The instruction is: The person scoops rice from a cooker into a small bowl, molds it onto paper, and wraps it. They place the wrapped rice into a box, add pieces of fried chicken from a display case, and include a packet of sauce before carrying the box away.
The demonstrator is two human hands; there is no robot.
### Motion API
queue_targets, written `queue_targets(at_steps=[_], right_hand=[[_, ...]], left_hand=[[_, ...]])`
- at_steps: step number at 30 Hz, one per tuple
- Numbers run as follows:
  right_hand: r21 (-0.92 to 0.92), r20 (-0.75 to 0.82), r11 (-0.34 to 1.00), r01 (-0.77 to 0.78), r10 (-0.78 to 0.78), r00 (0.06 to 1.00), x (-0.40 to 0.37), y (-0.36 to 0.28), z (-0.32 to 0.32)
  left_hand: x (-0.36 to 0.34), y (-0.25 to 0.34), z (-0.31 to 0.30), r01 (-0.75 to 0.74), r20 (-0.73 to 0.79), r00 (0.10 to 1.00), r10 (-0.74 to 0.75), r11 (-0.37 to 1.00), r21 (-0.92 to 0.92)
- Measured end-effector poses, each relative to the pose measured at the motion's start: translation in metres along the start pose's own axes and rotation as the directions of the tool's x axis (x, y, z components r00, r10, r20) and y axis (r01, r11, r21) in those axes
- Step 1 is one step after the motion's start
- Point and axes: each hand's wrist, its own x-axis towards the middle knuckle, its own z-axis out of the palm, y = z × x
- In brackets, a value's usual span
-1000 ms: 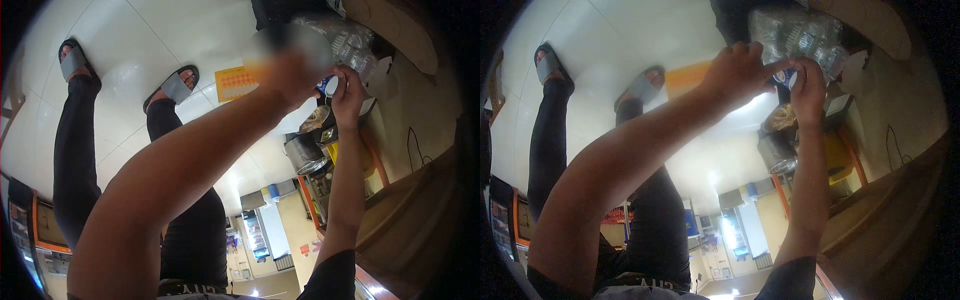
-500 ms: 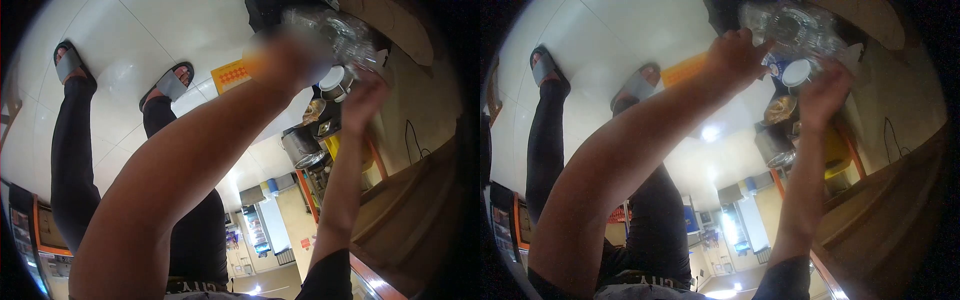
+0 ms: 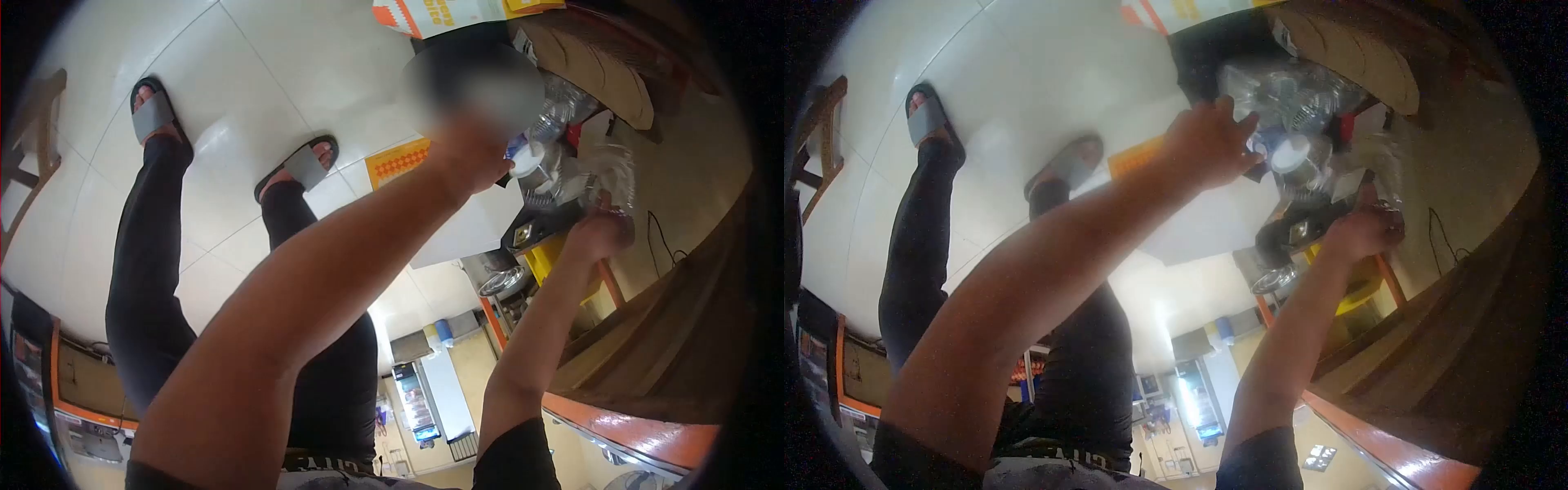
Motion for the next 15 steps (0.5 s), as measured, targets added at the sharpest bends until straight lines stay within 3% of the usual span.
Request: queue_targets(at_steps=[2,4,5,6,7,8,9,10,11,12,13,14,15], right_hand=[[-0.536,0.128,0.842,0.069,0.0,0.992,-0.012,-0.022,-0.049],[-0.148,0.076,0.938,-0.313,0.326,0.942,-0.023,-0.047,-0.101],[0.526,0.198,0.609,-0.594,0.592,0.781,-0.026,-0.066,-0.132],[0.747,0.393,0.286,-0.6,0.538,0.746,-0.033,-0.075,-0.157],[0.795,0.571,-0.102,-0.598,0.461,0.679,-0.04,-0.083,-0.182],[0.758,0.639,-0.058,-0.649,0.266,0.722,-0.053,-0.074,-0.207],[0.806,0.591,-0.005,-0.591,0.061,0.805,-0.072,-0.061,-0.216],[0.86,0.508,0.032,-0.509,-0.141,0.849,-0.086,-0.049,-0.225],[0.896,0.431,-0.011,-0.444,-0.218,0.875,-0.097,-0.058,-0.258],[0.894,0.41,-0.062,-0.444,-0.285,0.867,-0.118,-0.054,-0.279],[0.942,0.331,0.073,-0.327,-0.341,0.88,-0.137,-0.052,-0.306],[0.963,0.248,0.221,-0.154,-0.502,0.829,-0.126,-0.05,-0.375],[0.947,0.322,0.164,-0.277,-0.512,0.796,-0.131,-0.048,-0.425]], left_hand=[[-0.013,-0.011,-0.007,0.032,0.082,0.996,-0.028,0.998,-0.05],[-0.04,-0.026,-0.014,0.166,0.099,0.982,-0.158,0.983,-0.077],[-0.054,-0.034,-0.023,0.229,0.096,0.971,-0.221,0.97,-0.082],[-0.073,-0.045,-0.027,0.277,0.053,0.961,-0.273,0.955,-0.107],[-0.094,-0.059,-0.032,0.32,-0.002,0.946,-0.323,0.938,-0.133],[-0.112,-0.075,-0.045,0.371,0.021,0.928,-0.372,0.918,-0.141],[-0.133,-0.093,-0.06,0.416,0.041,0.909,-0.415,0.897,-0.15],[-0.162,-0.121,-0.07,0.278,-0.1,0.945,-0.313,0.924,-0.263],[-0.186,-0.116,-0.125,0.557,0.079,0.823,-0.563,0.771,-0.309],[-0.216,-0.131,-0.155,0.546,-0.006,0.808,-0.59,0.751,-0.371],[-0.246,-0.145,-0.185,0.523,-0.091,0.785,-0.612,0.735,-0.431],[-0.276,-0.16,-0.214,0.489,-0.175,0.757,-0.629,0.724,-0.487],[-0.301,-0.126,-0.278,0.594,-0.122,0.652,-0.749,0.604,-0.532]])
